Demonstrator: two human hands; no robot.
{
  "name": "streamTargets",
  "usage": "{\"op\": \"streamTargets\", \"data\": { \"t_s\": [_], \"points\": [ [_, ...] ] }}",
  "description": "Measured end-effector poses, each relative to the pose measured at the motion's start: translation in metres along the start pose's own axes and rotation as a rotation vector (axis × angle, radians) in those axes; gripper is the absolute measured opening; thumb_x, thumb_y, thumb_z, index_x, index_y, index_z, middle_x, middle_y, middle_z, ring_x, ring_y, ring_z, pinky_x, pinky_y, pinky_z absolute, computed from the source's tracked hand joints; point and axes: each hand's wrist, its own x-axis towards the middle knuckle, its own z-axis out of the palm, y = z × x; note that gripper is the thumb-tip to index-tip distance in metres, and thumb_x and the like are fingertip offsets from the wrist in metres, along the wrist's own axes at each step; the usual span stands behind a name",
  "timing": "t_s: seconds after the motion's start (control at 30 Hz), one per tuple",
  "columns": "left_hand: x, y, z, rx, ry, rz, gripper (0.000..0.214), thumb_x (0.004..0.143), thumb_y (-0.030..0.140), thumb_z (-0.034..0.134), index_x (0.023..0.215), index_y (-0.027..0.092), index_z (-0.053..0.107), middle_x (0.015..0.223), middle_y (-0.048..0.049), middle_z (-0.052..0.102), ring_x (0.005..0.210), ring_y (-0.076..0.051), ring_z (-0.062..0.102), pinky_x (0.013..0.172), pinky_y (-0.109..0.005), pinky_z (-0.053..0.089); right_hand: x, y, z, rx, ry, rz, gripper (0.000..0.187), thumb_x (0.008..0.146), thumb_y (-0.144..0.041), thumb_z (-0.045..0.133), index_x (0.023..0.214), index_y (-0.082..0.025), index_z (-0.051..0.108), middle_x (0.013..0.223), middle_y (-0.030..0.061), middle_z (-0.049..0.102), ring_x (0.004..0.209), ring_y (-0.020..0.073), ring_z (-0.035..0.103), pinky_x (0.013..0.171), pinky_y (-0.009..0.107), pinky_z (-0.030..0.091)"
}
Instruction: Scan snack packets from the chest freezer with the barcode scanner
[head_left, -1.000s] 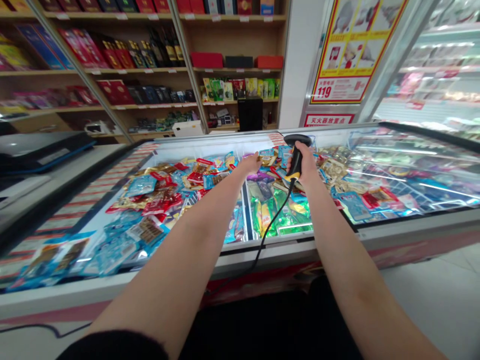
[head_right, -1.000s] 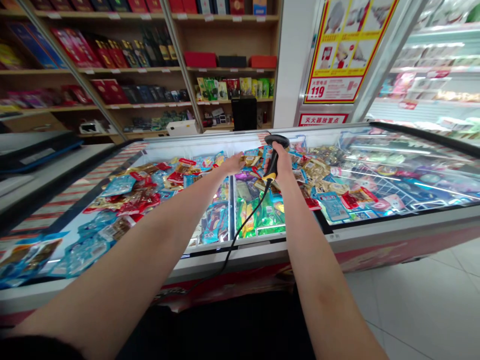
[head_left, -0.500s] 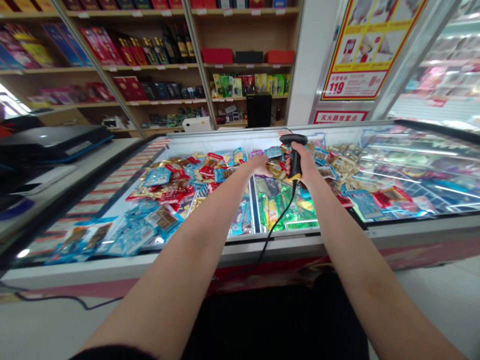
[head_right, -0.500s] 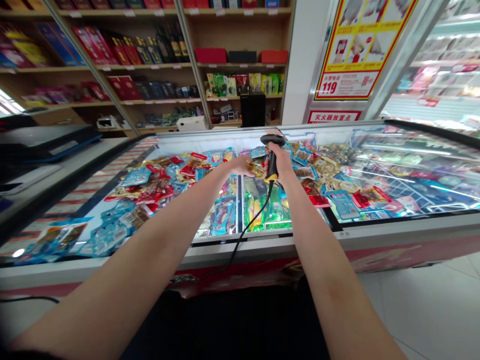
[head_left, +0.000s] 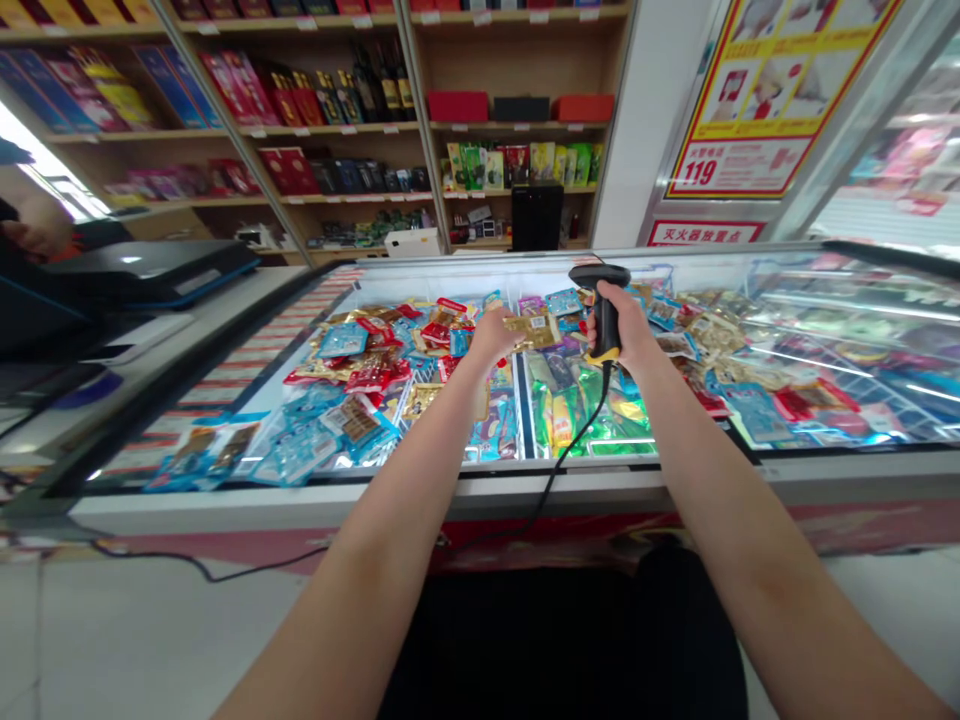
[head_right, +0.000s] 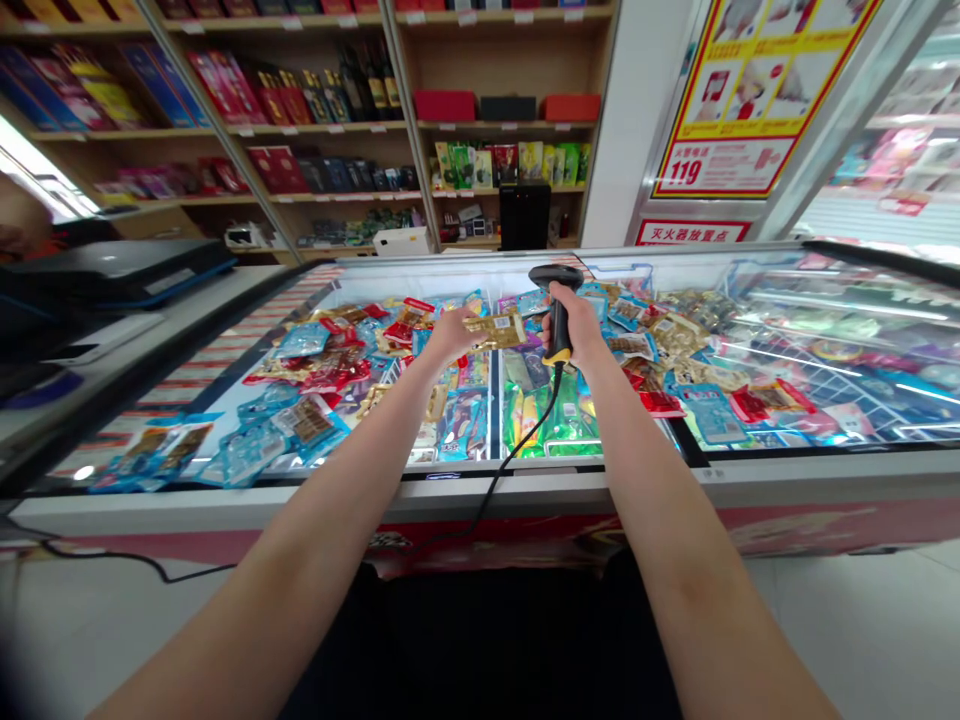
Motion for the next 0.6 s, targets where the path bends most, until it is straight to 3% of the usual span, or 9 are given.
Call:
{"op": "streamTargets", "data": {
  "t_s": [0.23,0.6],
  "points": [
    [-0.004,-0.028,-0.032,-0.086,0.153,-0.101,0.036,0.071,0.021,0.068,0.107,0.016,0.071,0.094,-0.0051,0.072,0.095,-0.024,0.067,0.091,-0.032,0.05,-0.008,0.01,0.011,-0.082,-0.097,0.026,0.026,0.094,-0.043,0.057,0.086,-0.018,0.056,0.048,-0.0004,0.058,0.032,0.0133,0.05,0.029,0.023,0.041],
    [0.002,-0.026,-0.03,-0.079,0.162,-0.098,0.038,0.069,0.021,0.07,0.106,0.015,0.071,0.09,-0.0045,0.072,0.091,-0.024,0.067,0.086,-0.032,0.05,-0.013,0.013,0.012,-0.132,-0.218,0.046,0.028,0.09,-0.046,0.061,0.085,-0.018,0.058,0.05,0.0001,0.059,0.033,0.0132,0.05,0.029,0.023,0.042]
  ]
}}
